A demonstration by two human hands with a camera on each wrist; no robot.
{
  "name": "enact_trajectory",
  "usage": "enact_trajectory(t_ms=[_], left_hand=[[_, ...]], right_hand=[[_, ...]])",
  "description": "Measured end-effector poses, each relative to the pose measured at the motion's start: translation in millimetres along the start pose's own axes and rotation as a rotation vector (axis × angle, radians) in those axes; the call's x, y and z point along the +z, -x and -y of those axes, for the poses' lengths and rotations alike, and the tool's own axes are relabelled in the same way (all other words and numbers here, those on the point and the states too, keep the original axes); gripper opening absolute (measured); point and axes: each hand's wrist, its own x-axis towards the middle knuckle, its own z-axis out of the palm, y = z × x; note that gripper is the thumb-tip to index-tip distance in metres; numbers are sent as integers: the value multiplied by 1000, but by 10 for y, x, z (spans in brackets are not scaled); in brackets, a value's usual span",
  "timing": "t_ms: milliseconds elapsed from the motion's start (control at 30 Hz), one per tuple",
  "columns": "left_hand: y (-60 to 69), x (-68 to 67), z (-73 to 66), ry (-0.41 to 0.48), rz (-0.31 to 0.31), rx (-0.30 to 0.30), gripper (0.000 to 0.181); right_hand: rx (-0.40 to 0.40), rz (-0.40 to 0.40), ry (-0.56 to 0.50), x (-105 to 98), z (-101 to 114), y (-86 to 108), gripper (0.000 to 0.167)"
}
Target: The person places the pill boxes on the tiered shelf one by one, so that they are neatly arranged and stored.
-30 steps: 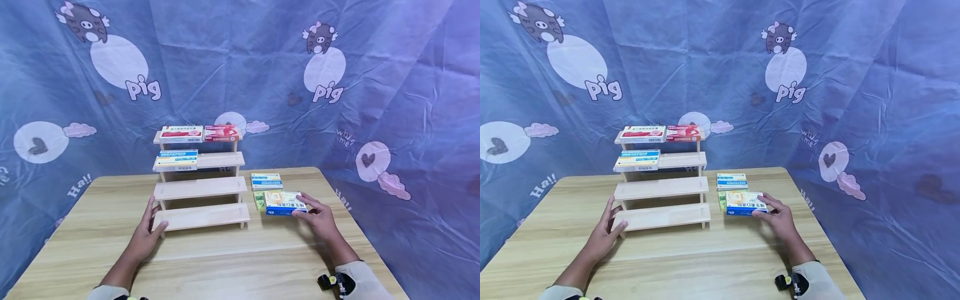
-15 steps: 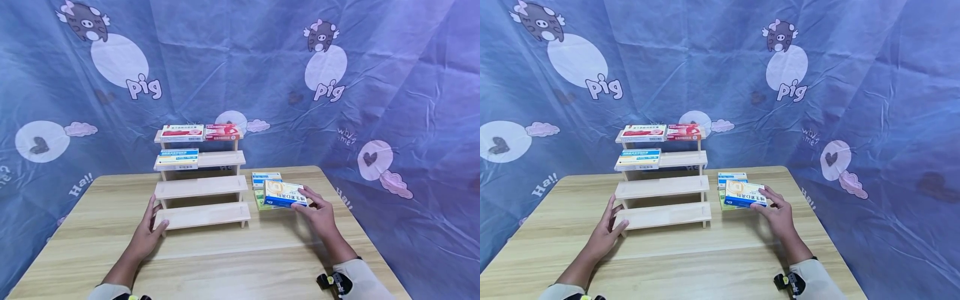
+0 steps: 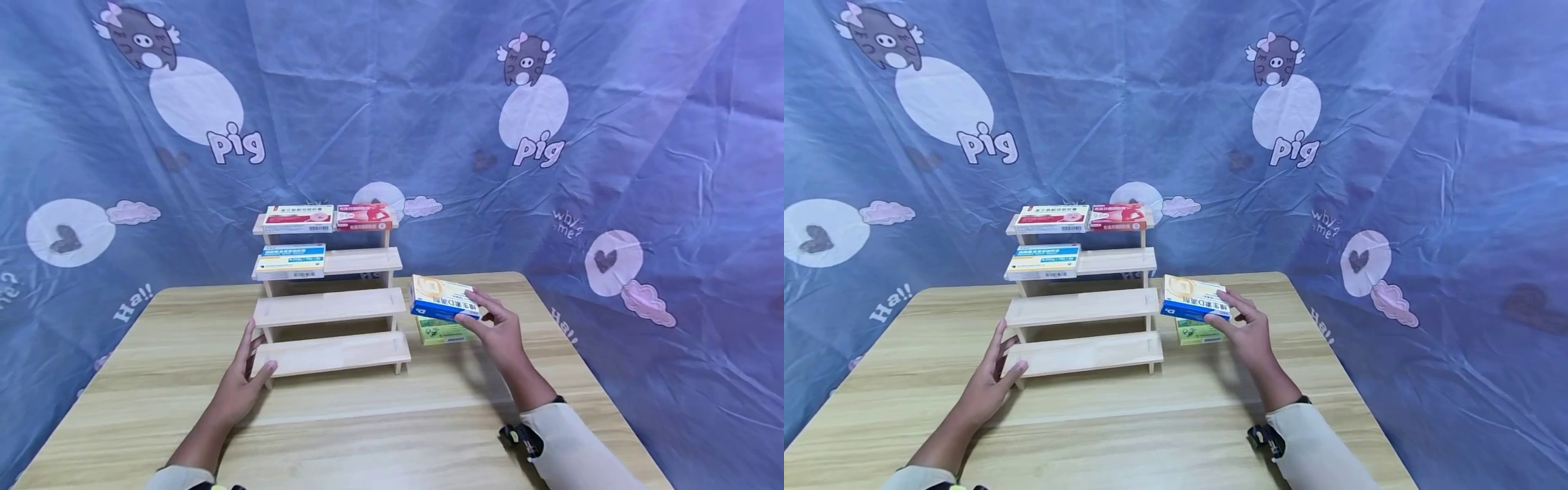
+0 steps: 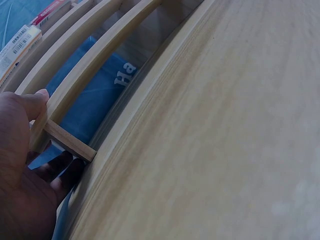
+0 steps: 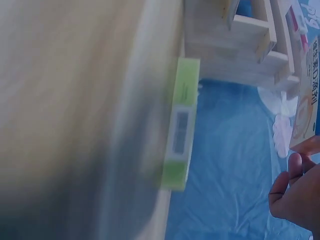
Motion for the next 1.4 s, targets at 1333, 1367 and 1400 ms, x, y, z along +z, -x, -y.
enact_trajectory(t_ms=[1333,1367,1400], left_hand=[[14,-11,-26,-27,-5,-10,97],[9,-9,-27,-29,-6,-10,97],[4,-5,-26,-24,-5,-9,97]], right_hand=[[-127,197,17,1015,484,-767,53],[-135,196,25,1028,485,-775,54],[-148,193,33,1040,485,-784,53]])
